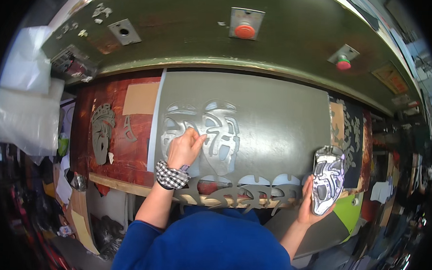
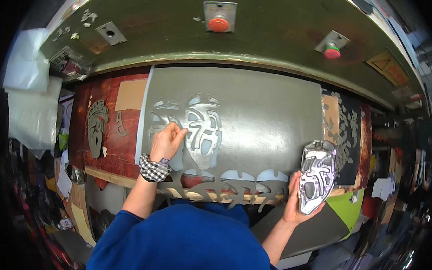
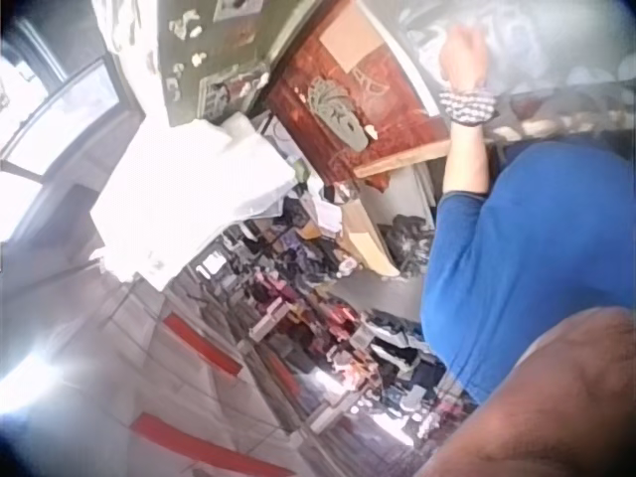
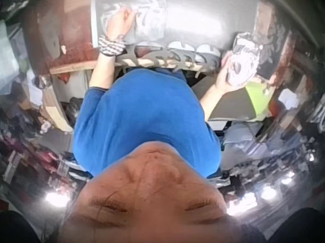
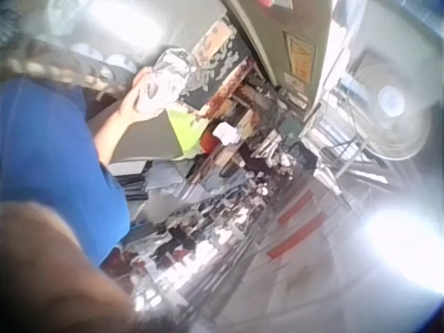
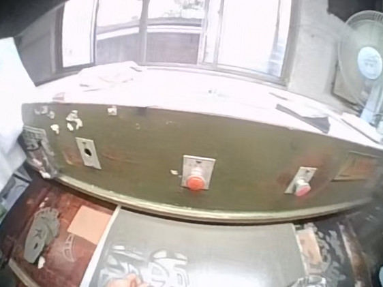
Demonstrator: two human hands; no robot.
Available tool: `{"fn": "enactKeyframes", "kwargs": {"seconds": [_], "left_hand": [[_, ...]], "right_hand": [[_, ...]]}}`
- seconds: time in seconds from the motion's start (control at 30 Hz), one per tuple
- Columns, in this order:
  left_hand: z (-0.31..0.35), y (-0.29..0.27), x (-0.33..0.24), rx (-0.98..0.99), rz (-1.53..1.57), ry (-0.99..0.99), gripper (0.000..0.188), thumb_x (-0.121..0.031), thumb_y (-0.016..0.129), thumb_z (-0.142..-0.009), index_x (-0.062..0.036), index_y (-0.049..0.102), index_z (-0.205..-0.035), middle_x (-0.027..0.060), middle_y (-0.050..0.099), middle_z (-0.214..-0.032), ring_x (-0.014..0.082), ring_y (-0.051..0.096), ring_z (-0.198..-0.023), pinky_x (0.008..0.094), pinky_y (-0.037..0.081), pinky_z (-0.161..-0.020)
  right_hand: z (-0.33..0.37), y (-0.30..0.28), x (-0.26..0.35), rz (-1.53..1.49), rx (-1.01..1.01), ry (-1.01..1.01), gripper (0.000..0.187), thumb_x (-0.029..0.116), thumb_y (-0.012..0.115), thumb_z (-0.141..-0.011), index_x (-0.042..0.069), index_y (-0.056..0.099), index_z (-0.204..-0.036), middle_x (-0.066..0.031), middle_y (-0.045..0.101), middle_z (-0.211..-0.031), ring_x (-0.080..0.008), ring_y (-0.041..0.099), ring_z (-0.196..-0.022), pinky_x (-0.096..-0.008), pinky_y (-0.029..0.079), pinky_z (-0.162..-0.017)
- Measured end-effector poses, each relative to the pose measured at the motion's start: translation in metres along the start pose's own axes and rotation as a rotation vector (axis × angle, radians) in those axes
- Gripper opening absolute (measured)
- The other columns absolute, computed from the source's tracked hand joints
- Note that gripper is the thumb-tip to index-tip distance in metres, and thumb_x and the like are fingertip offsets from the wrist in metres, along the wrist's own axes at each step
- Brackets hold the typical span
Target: The person operates a press machine to cut shapes from a sheet of material. They place the sheet under the press, activate it, remove cut pieces, and repeat the process with new sheets.
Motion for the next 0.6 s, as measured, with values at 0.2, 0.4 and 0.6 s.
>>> {"fn": "enactKeyframes", "kwargs": {"seconds": [0.2, 0.4, 0.6], "left_hand": [[-0.014, -0.001, -0.007, -0.016, -0.121, 0.137, 0.02, -0.022, 0.067, -0.085, -0.0045, 0.058, -0.081, 0.0099, 0.055, -0.052, 0.0288, 0.056, -0.049, 0.0387, 0.042, -0.048], [-0.01, -0.005, 0.001, 0.072, -0.015, 0.077, 0.014, -0.017, 0.065, -0.085, -0.0048, 0.06, -0.083, 0.0115, 0.054, -0.055, 0.0308, 0.056, -0.051, 0.0395, 0.043, -0.049], [0.009, -0.037, 0.023, -0.04, 0.057, 0.127, 0.007, -0.009, 0.065, -0.082, -0.0031, 0.062, -0.084, 0.0123, 0.057, -0.064, 0.0275, 0.056, -0.056, 0.0365, 0.044, -0.054]], "right_hand": [[-0.006, -0.011, -0.016, -0.077, 0.0, -0.041, 0.094, 0.031, 0.077, -0.072, 0.004, 0.025, -0.145, -0.0238, 0.025, -0.144, -0.0458, 0.018, -0.134, -0.0497, 0.027, -0.114], [-0.03, 0.024, -0.083, 1.299, 0.262, -0.165, 0.071, 0.007, 0.081, -0.062, -0.012, 0.052, -0.124, -0.0257, 0.045, -0.136, -0.0325, 0.048, -0.124, -0.0392, 0.039, -0.103], [-0.081, 0.035, -0.17, 2.133, 0.602, -0.532, 0.062, 0.011, 0.085, -0.054, -0.002, 0.064, -0.112, -0.0286, 0.04, -0.139, -0.0414, 0.042, -0.129, -0.0441, 0.038, -0.104]]}}
Point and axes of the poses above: each hand's wrist, its own z-axis away from the middle knuckle, its own y-axis out of the palm, x = y × z, the point moved 4 cm from there along -z, towards the middle knuckle
